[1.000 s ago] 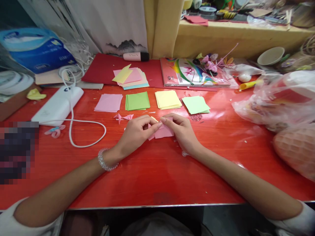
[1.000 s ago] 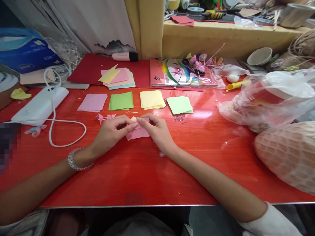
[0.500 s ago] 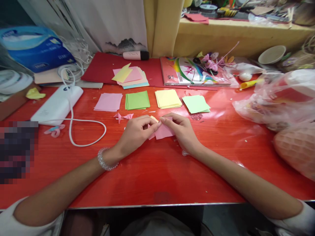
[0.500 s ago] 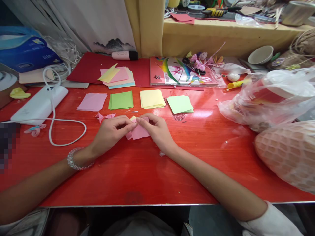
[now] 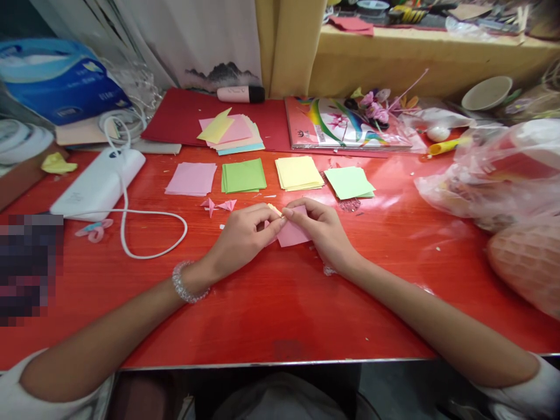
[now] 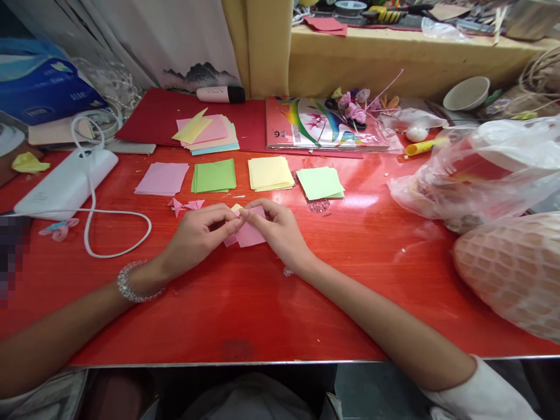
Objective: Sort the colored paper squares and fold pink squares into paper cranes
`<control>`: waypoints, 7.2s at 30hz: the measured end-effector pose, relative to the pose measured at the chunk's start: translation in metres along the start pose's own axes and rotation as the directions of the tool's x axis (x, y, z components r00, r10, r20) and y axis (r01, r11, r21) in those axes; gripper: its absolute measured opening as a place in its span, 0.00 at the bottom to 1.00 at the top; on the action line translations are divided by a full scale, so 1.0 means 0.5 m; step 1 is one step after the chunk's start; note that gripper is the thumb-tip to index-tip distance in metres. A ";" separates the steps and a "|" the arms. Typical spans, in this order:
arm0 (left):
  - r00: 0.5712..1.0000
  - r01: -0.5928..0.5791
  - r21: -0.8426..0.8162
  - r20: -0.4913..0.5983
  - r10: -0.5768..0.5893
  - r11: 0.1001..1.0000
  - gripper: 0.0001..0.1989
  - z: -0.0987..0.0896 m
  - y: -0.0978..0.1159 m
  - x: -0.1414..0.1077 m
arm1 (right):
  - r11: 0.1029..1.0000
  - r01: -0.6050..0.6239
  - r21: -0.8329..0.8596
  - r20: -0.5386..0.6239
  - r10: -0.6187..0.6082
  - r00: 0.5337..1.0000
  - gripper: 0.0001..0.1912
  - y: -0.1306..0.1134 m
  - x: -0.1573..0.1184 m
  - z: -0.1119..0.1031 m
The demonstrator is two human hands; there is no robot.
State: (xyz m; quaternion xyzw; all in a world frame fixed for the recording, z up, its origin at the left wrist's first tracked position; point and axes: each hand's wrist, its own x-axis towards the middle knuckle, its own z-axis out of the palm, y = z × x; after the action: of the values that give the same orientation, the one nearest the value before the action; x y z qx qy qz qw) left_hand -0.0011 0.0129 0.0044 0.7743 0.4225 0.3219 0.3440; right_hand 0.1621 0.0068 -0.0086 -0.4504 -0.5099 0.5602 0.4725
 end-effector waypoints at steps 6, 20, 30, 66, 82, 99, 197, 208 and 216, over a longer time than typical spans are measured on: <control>0.999 0.046 -0.004 0.000 -0.046 0.999 0.12 -0.001 0.002 0.002 | 0.999 -0.023 0.034 -0.006 0.023 1.000 0.09 0.004 0.003 -0.002; 0.989 0.064 -0.006 -0.133 -0.064 0.998 0.12 -0.003 -0.016 0.007 | 0.994 -0.093 0.061 0.101 0.086 0.991 0.09 0.005 0.007 -0.008; 0.971 0.170 -0.236 -0.126 -0.204 0.957 0.13 -0.005 -0.008 0.007 | 0.993 0.107 -0.056 -0.083 -0.111 0.990 0.11 -0.002 -0.001 -0.005; 0.966 0.188 -0.255 -0.125 -0.225 0.948 0.13 -0.006 0.004 0.010 | 0.666 0.428 -0.611 0.089 -0.479 0.873 0.17 0.009 -0.026 0.000; 0.988 0.116 -0.159 -0.087 -0.131 0.980 0.13 -0.004 -0.005 0.007 | 0.997 0.016 0.073 0.070 -0.021 0.997 0.13 0.003 0.006 -0.008; 0.993 0.057 0.044 -0.110 -0.052 0.997 0.14 -0.002 -0.009 0.007 | 0.977 -0.214 0.025 0.353 0.191 0.916 0.16 -0.005 0.030 -0.039; 0.980 0.157 -0.288 -0.075 -0.185 0.945 0.12 -0.004 -0.006 0.011 | 0.851 0.289 -0.438 -0.030 -0.336 0.941 0.10 -0.003 -0.001 -0.019; 0.974 0.176 -0.335 -0.077 -0.213 0.926 0.13 -0.004 -0.010 0.012 | 0.897 0.277 -0.344 -0.021 -0.302 0.953 0.16 0.002 -0.006 -0.015; 0.975 0.166 -0.332 -0.086 -0.205 0.929 0.14 -0.004 -0.005 0.012 | 0.765 0.432 -0.478 0.035 -0.475 0.879 0.08 -0.005 -0.009 -0.015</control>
State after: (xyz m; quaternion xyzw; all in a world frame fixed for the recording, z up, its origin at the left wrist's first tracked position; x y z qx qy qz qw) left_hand -0.0012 0.0198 0.0045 0.6436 0.4554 0.3980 0.4691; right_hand 0.1702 0.0036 -0.0065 -0.4391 -0.7028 0.2676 0.4917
